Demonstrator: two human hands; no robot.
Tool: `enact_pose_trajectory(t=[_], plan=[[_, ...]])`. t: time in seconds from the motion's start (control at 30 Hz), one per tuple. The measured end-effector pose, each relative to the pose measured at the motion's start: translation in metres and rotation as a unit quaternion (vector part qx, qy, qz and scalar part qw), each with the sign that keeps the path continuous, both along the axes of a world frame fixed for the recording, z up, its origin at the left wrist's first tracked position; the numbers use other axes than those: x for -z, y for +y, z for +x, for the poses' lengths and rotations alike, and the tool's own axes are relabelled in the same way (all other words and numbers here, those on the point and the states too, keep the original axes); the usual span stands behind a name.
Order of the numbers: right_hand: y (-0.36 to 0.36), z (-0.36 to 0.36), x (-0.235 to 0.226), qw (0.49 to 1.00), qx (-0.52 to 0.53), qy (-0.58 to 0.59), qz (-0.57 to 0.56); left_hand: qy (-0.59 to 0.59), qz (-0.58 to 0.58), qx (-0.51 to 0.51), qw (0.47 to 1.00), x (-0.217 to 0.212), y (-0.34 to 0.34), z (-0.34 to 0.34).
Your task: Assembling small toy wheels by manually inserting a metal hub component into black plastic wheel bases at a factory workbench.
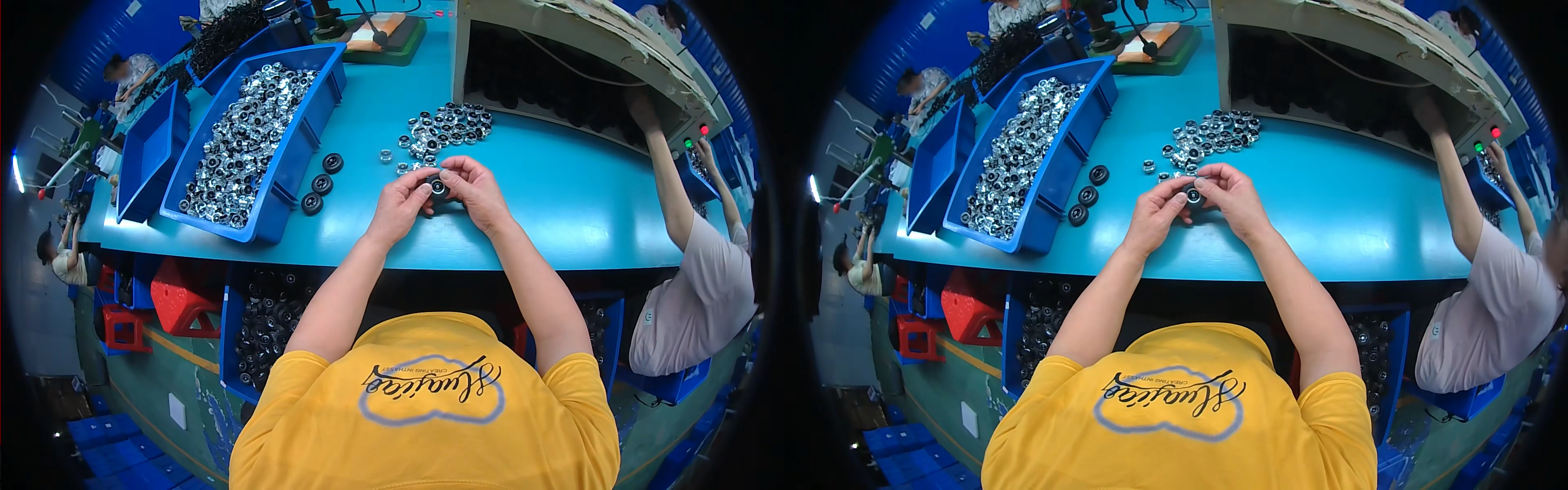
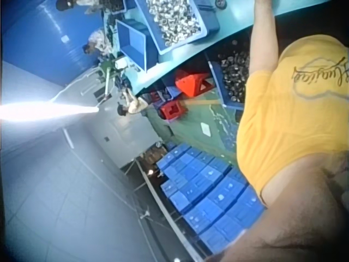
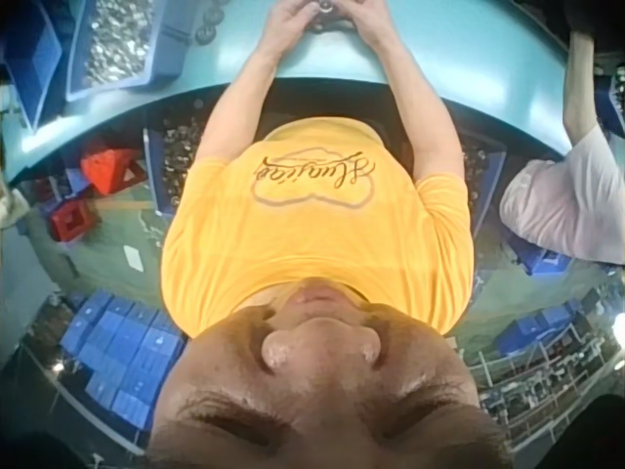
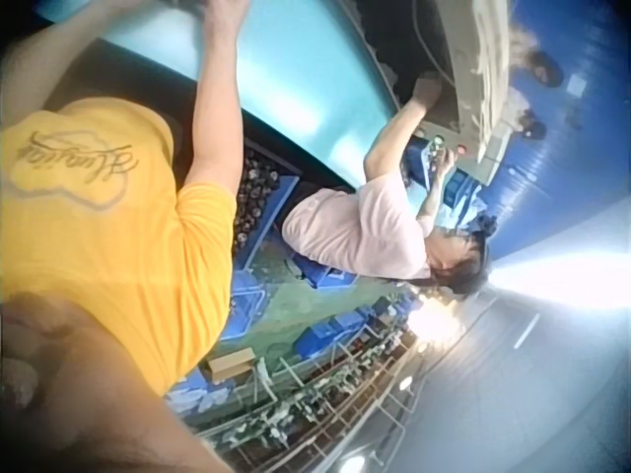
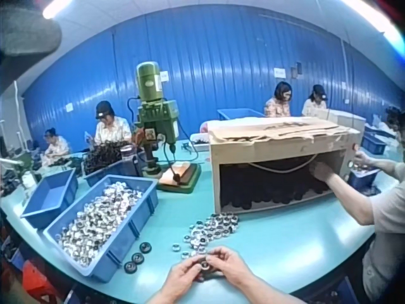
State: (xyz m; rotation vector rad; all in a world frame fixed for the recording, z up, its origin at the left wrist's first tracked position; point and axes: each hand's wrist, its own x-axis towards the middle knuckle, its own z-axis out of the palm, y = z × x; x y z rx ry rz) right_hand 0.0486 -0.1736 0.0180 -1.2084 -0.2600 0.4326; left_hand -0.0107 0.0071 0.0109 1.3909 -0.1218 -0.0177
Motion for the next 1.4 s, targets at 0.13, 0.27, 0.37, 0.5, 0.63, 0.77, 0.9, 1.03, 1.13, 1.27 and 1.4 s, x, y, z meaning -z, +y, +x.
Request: enact_pose_trajectory(t=[0.13,0.27,0.37,0.5,0.63,0.77,0.9,1.03,1.13,1.27,1.4], plan=[[0.001,-0.001,-0.006,0.998,0.001,0.049,0.038,-0.033,-0.024,0.021,0.999,-0.004,-0.004,-0.002],[-0.001,0.001,0.001,0.995,-0.022,0.07,0.063,-0.084,0.043,0.01,0.995,-0.002,-0.004,-0.003],[0.003,0.0,0.005,0.998,-0.025,0.053,-0.004,-0.127,0.11,-0.034,0.985,0.003,-0.001,0.0],[0.006,-0.002,0.0,0.998,-0.033,0.059,-0.008,-0.12,0.119,-0.064,0.984,0.002,-0.006,0.0],[0.007,-0.008,-0.011,0.996,-0.044,0.068,-0.039,-0.094,0.121,-0.065,0.986,0.003,-0.006,-0.001],[0.006,-0.004,-0.008,0.999,-0.004,-0.001,-0.035,-0.017,0.011,-0.078,0.997,0.005,-0.001,0.001],[0.005,-0.004,-0.012,0.998,-0.021,-0.027,-0.05,0.0,-0.052,-0.09,0.995,0.005,0.001,0.004],[0.007,-0.006,-0.012,1.0,-0.008,0.001,-0.027,0.009,-0.101,-0.064,0.993,0.004,0.004,0.003],[0.006,-0.004,-0.009,1.0,-0.006,0.005,-0.007,-0.018,-0.057,-0.042,0.997,-0.003,-0.001,0.001],[0.005,-0.004,-0.007,1.0,-0.005,-0.018,-0.003,-0.05,0.002,-0.042,0.998,0.0,-0.006,-0.002],[0.005,-0.005,-0.008,0.999,-0.002,-0.032,0.006,-0.056,-0.008,-0.047,0.997,0.0,-0.006,-0.001]])
